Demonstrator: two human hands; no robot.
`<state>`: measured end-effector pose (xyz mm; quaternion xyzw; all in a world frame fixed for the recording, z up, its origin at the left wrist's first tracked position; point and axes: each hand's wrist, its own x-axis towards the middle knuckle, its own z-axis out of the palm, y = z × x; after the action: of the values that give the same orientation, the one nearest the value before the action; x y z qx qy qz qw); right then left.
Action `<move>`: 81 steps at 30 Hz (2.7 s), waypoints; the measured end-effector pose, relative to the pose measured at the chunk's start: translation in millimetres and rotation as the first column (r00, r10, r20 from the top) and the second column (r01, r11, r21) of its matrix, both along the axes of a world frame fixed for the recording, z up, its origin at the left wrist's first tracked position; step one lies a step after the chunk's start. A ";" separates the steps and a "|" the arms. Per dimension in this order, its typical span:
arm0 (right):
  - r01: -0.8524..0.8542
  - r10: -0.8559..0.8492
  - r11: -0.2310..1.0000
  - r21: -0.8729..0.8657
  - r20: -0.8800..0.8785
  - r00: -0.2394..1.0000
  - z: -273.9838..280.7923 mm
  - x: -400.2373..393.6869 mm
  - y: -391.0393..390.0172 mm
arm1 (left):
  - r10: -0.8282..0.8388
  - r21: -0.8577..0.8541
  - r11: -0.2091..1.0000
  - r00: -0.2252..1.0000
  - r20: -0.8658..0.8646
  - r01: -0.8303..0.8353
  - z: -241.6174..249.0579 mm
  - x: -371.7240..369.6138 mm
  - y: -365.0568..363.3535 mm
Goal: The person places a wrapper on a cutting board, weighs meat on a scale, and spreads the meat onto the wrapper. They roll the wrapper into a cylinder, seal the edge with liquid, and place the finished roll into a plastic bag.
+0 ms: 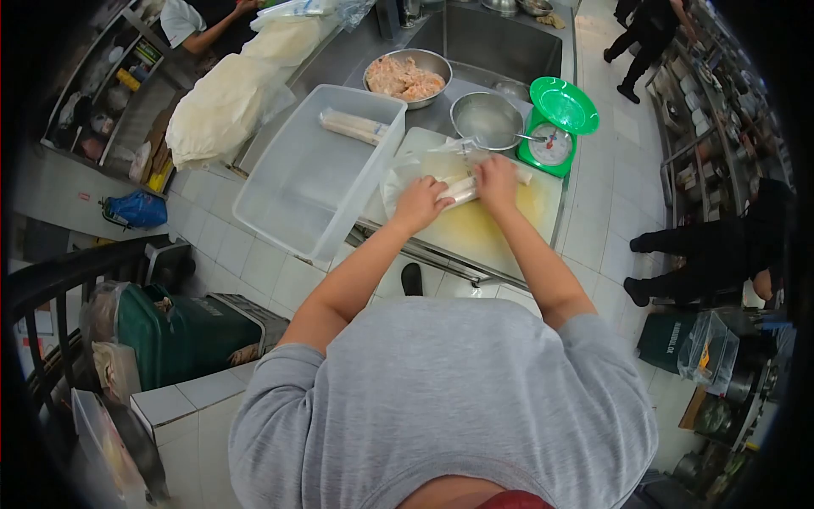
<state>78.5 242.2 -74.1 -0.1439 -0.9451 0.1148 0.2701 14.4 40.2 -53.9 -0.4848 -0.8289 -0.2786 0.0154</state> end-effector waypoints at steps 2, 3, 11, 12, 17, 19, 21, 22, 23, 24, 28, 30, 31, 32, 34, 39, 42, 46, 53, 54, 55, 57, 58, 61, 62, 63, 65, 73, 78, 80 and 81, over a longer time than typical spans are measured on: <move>0.188 -0.184 0.981 0.049 -0.072 0.980 -5.3 14.5 17.5 | -0.031 0.020 0.999 0.999 0.027 0.030 -0.8 0.8 -1.2; 0.104 -0.101 0.993 0.064 -0.039 0.994 -7.1 19.2 28.6 | -0.069 0.026 0.997 0.997 0.034 0.068 -1.7 1.7 -3.3; 0.013 0.106 0.978 -0.206 0.559 0.823 53.5 29.7 99.7 | -0.074 -0.122 0.976 0.799 0.596 0.181 -6.3 -23.0 -1.2; 0.049 0.071 0.981 -0.189 0.578 0.813 70.5 38.5 108.3 | 0.009 -0.125 0.986 0.707 0.707 0.113 -5.4 -27.8 0.7; 0.086 -0.018 0.994 -0.064 0.687 0.726 168.9 64.3 103.1 | 0.092 -0.087 0.995 0.164 0.982 -0.038 15.2 -49.0 -4.8; 0.021 0.023 0.998 -0.056 0.693 0.720 195.7 67.0 95.1 | 0.055 -0.049 0.998 0.142 0.988 -0.047 5.0 -53.1 -5.8; -0.102 0.139 0.990 -0.095 0.663 0.736 214.6 65.2 78.7 | 0.040 -0.036 0.998 0.097 0.994 -0.044 3.8 -53.6 -8.4; -0.188 0.241 0.971 -0.150 0.623 0.744 209.1 58.5 73.2 | 0.008 -0.005 0.998 0.057 0.998 -0.064 5.6 -52.4 -10.8; -0.274 0.340 0.941 -0.201 0.577 0.743 196.3 48.0 68.6 | -0.025 0.026 0.996 0.017 1.000 -0.086 8.5 -51.1 -13.8; -0.358 0.435 0.901 -0.247 0.525 0.732 183.1 36.8 61.6 | -0.059 0.056 0.993 -0.021 0.998 -0.108 11.6 -50.1 -16.5; -0.484 0.669 0.743 -0.462 0.510 0.540 110.6 -21.9 11.8 | -0.044 0.062 0.990 0.142 0.989 -0.126 0.3 -56.9 -27.6; -0.433 0.710 0.702 -0.566 0.507 0.489 64.5 -41.2 7.5 | 0.032 -0.023 0.999 0.516 0.856 -0.023 6.2 -48.3 -36.9; -0.404 0.732 0.677 -0.615 0.501 0.462 58.4 -46.6 4.0 | 0.033 -0.026 0.999 0.553 0.832 -0.020 5.8 -44.1 -39.1; -0.405 0.748 0.660 -0.633 0.502 0.434 55.9 -50.8 7.3 | 0.035 -0.031 0.999 0.589 0.808 -0.017 4.8 -39.0 -39.2; -0.405 0.779 0.625 -0.668 0.501 0.376 56.5 -54.2 16.7 | 0.051 -0.032 0.999 0.677 0.735 -0.039 4.2 -28.6 -37.9; -0.410 0.753 0.658 -0.631 0.556 0.352 59.9 -47.6 29.1 | 0.094 -0.077 0.995 0.855 0.510 -0.064 3.8 -13.6 -32.1; -0.614 0.656 0.726 -0.308 0.576 0.488 65.2 -5.5 13.3 | 0.030 -0.158 0.987 0.993 0.118 -0.011 19.1 12.1 -39.6; -0.676 0.612 0.737 0.000 0.424 0.668 50.9 42.0 4.5 | -0.007 -0.194 0.981 0.996 -0.085 -0.010 20.9 42.1 -42.9; -0.554 0.661 0.747 -0.368 0.506 0.555 66.6 61.8 2.0 | -0.188 -0.226 0.931 0.908 0.374 0.285 23.7 10.7 -49.1; -0.560 0.650 0.755 -0.342 0.504 0.569 64.5 58.4 4.7 | -0.180 -0.252 0.904 0.844 0.506 0.344 26.9 -1.6 -44.6; -0.563 0.639 0.763 -0.318 0.502 0.582 59.8 52.6 8.2 | -0.161 -0.269 0.873 0.760 0.629 0.407 27.6 -10.7 -40.5; -0.529 0.590 0.803 -0.274 0.484 0.646 46.9 41.1 14.4 | -0.068 -0.348 0.918 0.940 0.334 0.190 18.6 -21.0 -32.8; -0.492 0.548 0.834 -0.250 0.466 0.694 39.1 31.1 16.4 | -0.014 -0.354 0.932 0.986 0.166 0.073 15.7 -25.4 -28.6; -0.407 0.413 0.906 -0.113 0.437 0.799 19.7 5.8 13.3 | 0.249 -0.311 0.915 0.966 -0.065 -0.257 26.8 -27.2 -16.8; -0.382 0.368 0.923 -0.056 0.426 0.826 16.7 0.0 10.3 | 0.278 -0.333 0.902 0.960 -0.040 -0.275 21.1 -30.4 -15.2; -0.335 0.329 0.940 -0.061 0.418 0.847 13.3 -3.2 7.1 | 0.308 -0.354 0.888 0.951 -0.016 -0.293 10.9 -34.1 -14.4; -0.238 0.246 0.969 -0.072 0.403 0.882 18.4 -4.7 -0.5 | 0.354 -0.396 0.864 0.934 0.038 -0.312 13.8 -36.1 -13.7; -0.434 0.433 0.896 -0.092 0.391 0.812 22.0 -6.1 21.6 | 0.169 -0.321 0.934 0.986 0.006 -0.158 0.3 -39.9 -31.2; -0.562 0.571 0.820 -0.104 0.102 0.814 13.6 23.4 27.5 | -0.048 -0.030 0.998 0.978 0.203 0.055 7.6 -27.5 -43.5; -0.509 0.562 0.820 -0.261 0.202 0.802 24.2 42.2 23.9 | -0.082 -0.044 0.995 0.980 0.184 0.091 14.3 -17.2 -49.1; -0.525 0.580 0.810 -0.261 0.219 0.785 32.7 51.8 21.6 | -0.098 -0.061 0.992 0.982 0.162 0.109 15.1 -13.3 -49.5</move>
<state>130.3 263.8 -41.4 0.1006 -0.9593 0.2545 0.0692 1.1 -9.3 -38.8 -0.5037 -0.8105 -0.2877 -0.0818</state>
